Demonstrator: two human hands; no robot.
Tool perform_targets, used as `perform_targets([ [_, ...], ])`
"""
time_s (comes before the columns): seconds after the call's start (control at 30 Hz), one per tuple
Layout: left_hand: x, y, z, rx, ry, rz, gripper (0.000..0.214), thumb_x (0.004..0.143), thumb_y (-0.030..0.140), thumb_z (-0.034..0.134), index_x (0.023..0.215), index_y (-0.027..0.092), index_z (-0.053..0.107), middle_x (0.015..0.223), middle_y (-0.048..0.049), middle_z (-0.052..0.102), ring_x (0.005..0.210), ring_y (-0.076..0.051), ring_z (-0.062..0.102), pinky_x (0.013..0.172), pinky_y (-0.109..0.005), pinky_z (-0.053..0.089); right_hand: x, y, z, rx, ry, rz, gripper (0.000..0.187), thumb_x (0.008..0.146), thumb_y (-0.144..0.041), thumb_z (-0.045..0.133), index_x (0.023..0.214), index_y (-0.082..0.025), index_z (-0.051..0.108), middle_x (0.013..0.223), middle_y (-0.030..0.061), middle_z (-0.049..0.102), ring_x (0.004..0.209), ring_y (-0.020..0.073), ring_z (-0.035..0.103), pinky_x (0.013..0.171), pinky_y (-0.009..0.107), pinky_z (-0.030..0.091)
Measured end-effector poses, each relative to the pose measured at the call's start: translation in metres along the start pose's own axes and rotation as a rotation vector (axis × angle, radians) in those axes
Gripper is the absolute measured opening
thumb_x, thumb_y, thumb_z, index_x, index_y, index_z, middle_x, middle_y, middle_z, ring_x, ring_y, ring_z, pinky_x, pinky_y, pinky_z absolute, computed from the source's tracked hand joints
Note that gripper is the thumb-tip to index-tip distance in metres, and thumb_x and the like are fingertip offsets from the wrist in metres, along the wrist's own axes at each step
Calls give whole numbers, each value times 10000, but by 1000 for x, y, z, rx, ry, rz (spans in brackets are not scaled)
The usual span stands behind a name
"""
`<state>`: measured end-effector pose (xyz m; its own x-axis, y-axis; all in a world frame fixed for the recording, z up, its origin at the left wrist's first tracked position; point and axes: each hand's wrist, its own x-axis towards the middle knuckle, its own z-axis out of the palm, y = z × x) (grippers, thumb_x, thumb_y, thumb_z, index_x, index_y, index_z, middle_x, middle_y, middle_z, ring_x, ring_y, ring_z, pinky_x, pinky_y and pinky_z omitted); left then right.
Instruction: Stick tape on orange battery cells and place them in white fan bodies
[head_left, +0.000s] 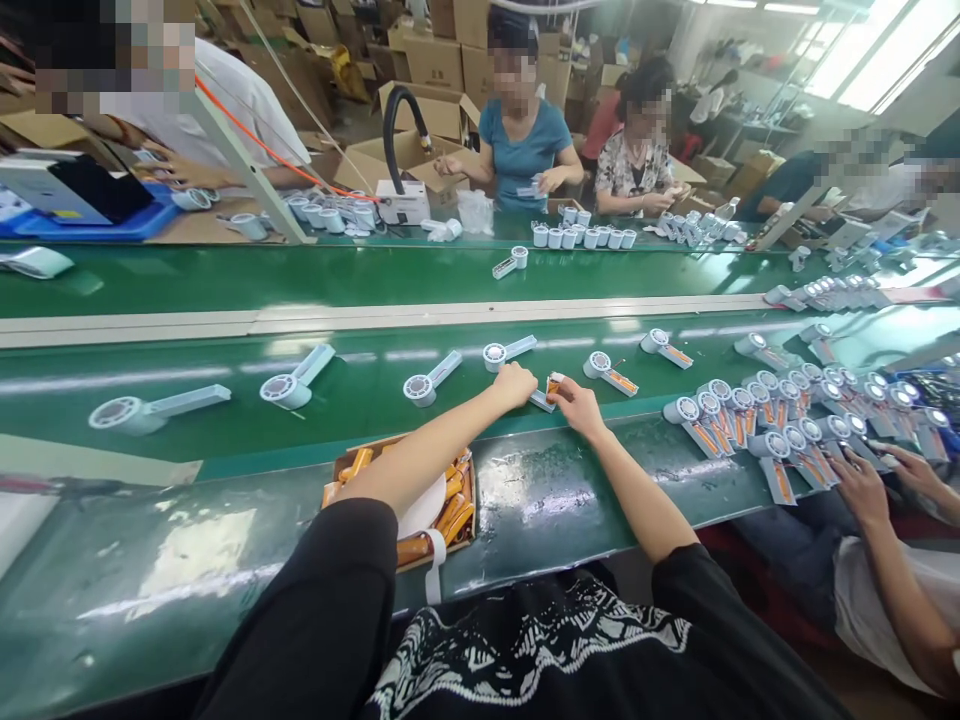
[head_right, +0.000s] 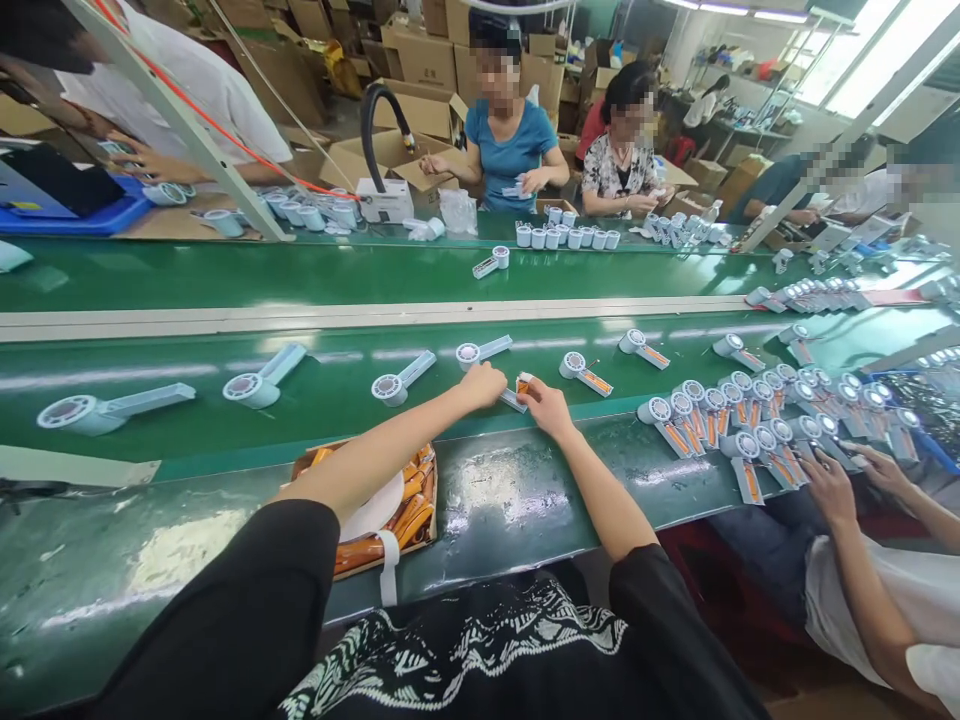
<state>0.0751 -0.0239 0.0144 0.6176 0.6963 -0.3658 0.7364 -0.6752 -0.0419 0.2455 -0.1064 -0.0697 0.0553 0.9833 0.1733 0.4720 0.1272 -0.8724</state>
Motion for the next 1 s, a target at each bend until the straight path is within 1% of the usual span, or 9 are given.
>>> perform_targets([
  [0.13,3,6,0,-16,5,-19,304,901,76,617,1129,111,815,1209,-249,763,1252,-407,653,945,-443,538,-1,1,-1,-148,-45,-13,402,955,-257,660,1353,-225,701,1093,39,837,1014,233,806,998,368,621],
  [0.23,4,6,-7,-35,-9,-17,253,894,118,645,1069,139,827,1150,-229,783,1158,-368,716,904,-398,546,-7,-10,-6,-267,-81,-32,360,956,-214,693,1313,-220,732,1139,60,836,1057,241,799,1005,345,601],
  [0.37,10,-6,-17,-50,-53,26,170,872,197,692,967,205,833,1033,-146,816,1008,-307,769,793,-323,538,-11,-27,-12,-449,-138,-20,301,984,-241,739,1285,-253,754,1207,60,828,1116,231,788,977,278,573],
  [0.5,23,-21,-17,-75,-38,75,210,937,252,625,1052,265,801,1158,-57,820,1082,-251,757,793,-278,507,-5,-38,-16,-595,-192,27,328,1038,-343,707,1358,-269,723,1198,79,827,1090,263,792,905,293,567],
  [0.6,27,-22,-10,-99,-27,53,267,992,262,539,1124,258,771,1205,-75,808,1106,-270,750,811,-306,507,-1,-45,-19,-663,-257,33,401,1057,-354,680,1453,-289,670,1227,92,817,1123,287,780,924,328,559],
  [0.7,29,-18,-5,-129,-12,10,283,1016,268,511,1149,251,760,1199,-105,802,1106,-295,749,826,-334,519,-2,-48,-24,-708,-309,31,410,1074,-348,643,1483,-318,647,1259,81,808,1159,286,767,941,332,552],
  [0.83,29,-11,-6,-171,15,-18,247,1006,248,546,1107,260,771,1173,-93,804,1107,-288,753,862,-341,540,-8,-52,-26,-773,-308,57,394,1099,-331,562,1487,-313,631,1290,77,796,1180,269,758,936,321,561],
  [0.93,26,-7,-10,-195,35,-38,234,989,244,585,1106,252,788,1180,-99,802,1130,-298,750,876,-346,553,-9,-58,-21,-835,-310,85,405,1086,-310,522,1472,-325,643,1251,101,800,1143,296,771,902,368,591],
  [1.0,24,-4,-14,-207,46,-42,237,981,232,599,1114,245,794,1197,-97,802,1147,-295,746,887,-343,557,-5,-64,-15,-874,-325,102,395,1079,-314,498,1431,-305,679,1220,137,798,1124,326,777,883,413,611],
])
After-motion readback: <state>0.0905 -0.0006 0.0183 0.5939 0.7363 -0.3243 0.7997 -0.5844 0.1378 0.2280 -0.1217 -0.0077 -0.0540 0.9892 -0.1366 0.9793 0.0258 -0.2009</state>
